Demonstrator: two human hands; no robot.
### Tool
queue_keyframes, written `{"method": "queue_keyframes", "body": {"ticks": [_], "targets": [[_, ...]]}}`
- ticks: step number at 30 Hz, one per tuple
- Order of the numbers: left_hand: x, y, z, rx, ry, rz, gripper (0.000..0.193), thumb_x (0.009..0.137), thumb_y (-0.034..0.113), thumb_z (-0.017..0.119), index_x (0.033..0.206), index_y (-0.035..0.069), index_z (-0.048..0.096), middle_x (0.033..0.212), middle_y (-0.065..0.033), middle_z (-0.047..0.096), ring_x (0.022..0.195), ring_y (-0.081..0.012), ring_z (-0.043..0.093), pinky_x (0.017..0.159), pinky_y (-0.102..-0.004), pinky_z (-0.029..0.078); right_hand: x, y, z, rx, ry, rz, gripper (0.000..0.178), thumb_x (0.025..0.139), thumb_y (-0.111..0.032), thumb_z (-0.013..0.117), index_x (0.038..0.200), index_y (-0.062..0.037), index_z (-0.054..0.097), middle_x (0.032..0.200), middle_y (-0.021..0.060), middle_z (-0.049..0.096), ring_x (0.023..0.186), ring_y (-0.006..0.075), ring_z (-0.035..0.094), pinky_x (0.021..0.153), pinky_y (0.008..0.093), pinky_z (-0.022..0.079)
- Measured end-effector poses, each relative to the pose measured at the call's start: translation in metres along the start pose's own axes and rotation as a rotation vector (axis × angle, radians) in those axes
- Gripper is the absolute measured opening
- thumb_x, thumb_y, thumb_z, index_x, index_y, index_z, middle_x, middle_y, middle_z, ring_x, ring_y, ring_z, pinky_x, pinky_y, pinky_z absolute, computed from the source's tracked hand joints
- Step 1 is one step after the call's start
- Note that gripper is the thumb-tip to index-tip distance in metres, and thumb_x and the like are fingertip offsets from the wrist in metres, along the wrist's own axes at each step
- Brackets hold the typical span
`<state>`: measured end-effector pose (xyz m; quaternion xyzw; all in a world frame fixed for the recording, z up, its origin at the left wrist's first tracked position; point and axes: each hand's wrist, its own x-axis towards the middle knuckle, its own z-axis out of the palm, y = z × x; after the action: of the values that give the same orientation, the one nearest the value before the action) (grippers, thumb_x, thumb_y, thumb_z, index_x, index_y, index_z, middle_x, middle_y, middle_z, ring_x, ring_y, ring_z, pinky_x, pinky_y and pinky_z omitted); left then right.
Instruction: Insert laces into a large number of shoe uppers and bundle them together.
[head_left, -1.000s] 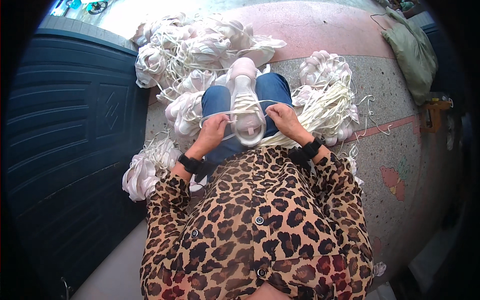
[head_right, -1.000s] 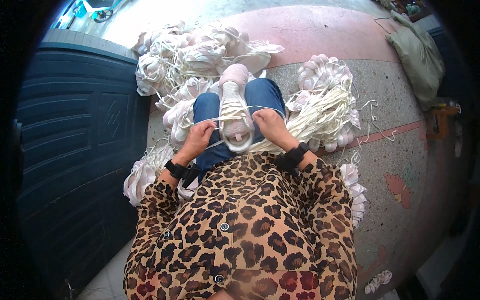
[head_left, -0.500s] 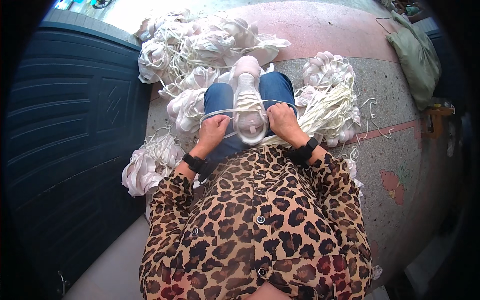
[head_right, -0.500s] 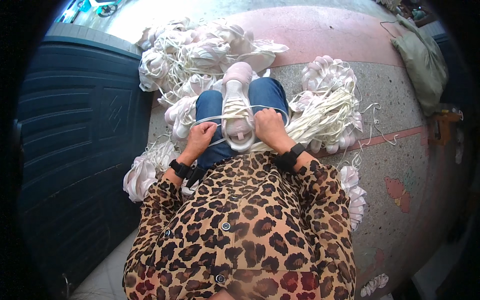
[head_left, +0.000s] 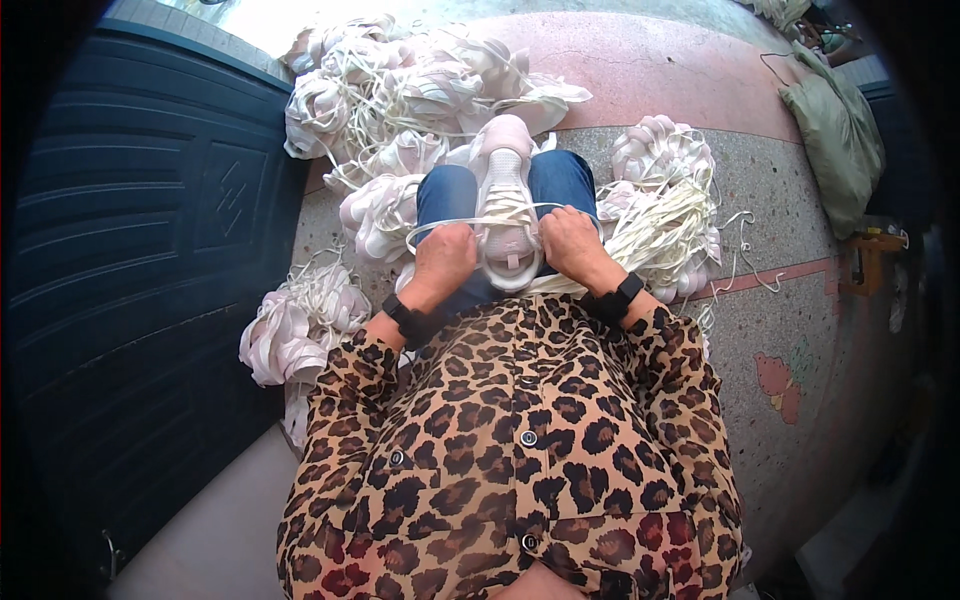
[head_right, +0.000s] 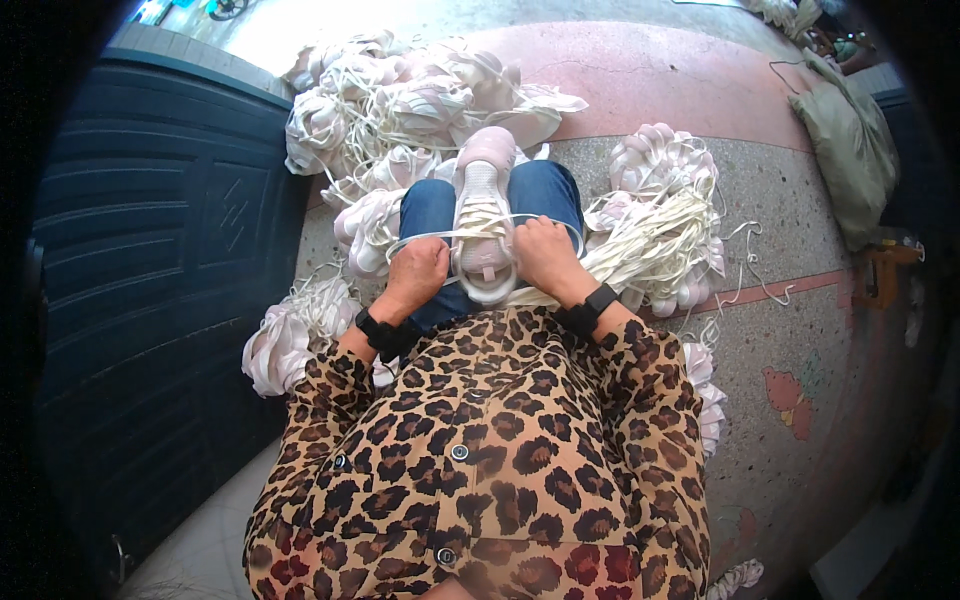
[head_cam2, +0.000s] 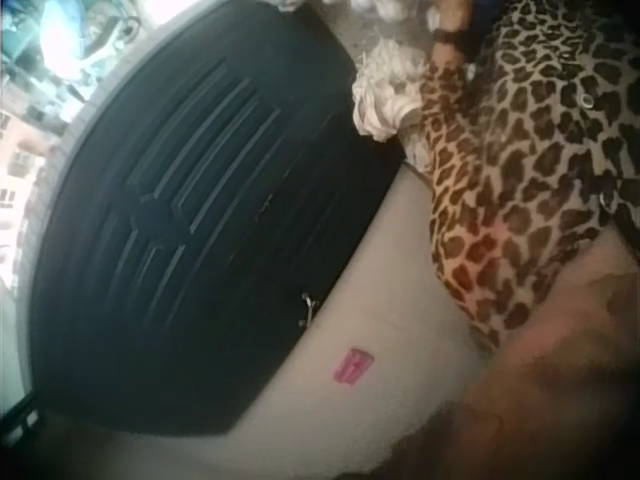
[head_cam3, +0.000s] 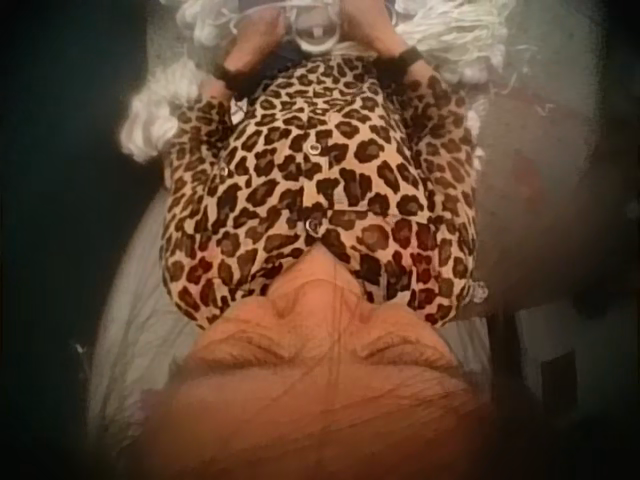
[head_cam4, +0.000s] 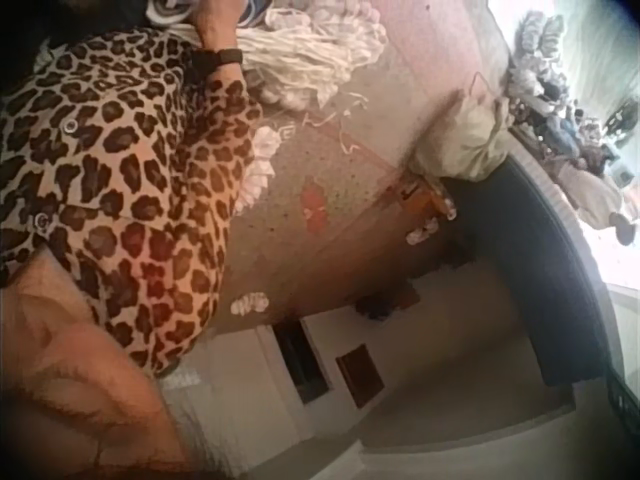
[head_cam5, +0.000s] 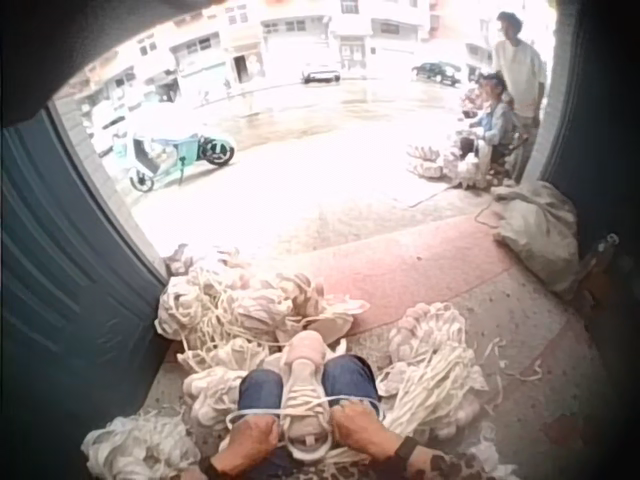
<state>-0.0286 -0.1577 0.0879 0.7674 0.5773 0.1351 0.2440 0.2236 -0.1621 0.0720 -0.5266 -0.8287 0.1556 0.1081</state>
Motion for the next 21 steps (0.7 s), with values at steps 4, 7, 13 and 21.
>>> {"method": "queue_keyframes", "body": {"ticks": [4,7,13,21], "targets": [[0.002,0.0,0.001,0.007,-0.021,-0.023,0.022,0.09,0.018,0.058,0.079,0.0,0.064,0.078,-0.0245,0.066,0.077,-0.0441,0.066,0.07,-0.0539,0.053,-0.005,0.003,0.01,0.071,0.034,0.038,0.008,0.087,-0.011,0.058,0.083,-0.0045,0.061,0.084,0.0141,0.061,0.09,0.0343,0.059,0.08,0.0456,0.048],[0.003,-0.004,0.004,0.012,-0.008,-0.03,0.023,0.09,0.019,0.057,0.078,0.0,0.063,0.077,-0.0253,0.066,0.075,-0.0451,0.066,0.069,-0.0544,0.053,-0.006,0.007,0.014,0.166,0.039,0.103,0.011,0.09,-0.012,0.057,0.084,-0.0041,0.063,0.084,0.0148,0.062,0.089,0.0352,0.06,0.08,0.0462,0.048],[0.004,-0.004,0.005,0.009,-0.055,-0.037,0.023,0.09,0.019,0.056,0.079,0.0,0.063,0.077,-0.0262,0.066,0.074,-0.0466,0.066,0.069,-0.055,0.053,-0.009,0.005,0.015,0.149,0.056,0.078,0.013,0.091,-0.012,0.057,0.084,-0.0038,0.063,0.084,0.0149,0.062,0.089,0.0353,0.06,0.079,0.0459,0.048],[0.015,0.005,0.008,0.353,-0.107,0.275,0.015,0.087,0.018,0.063,0.079,0.006,0.066,0.078,-0.0121,0.066,0.079,-0.033,0.063,0.069,-0.0475,0.044,0.003,-0.008,0.01,-0.129,0.067,-0.147,0.012,0.082,-0.011,0.059,0.089,-0.0057,0.068,0.086,0.0092,0.064,0.088,0.0278,0.062,0.076,0.0393,0.047]]}}
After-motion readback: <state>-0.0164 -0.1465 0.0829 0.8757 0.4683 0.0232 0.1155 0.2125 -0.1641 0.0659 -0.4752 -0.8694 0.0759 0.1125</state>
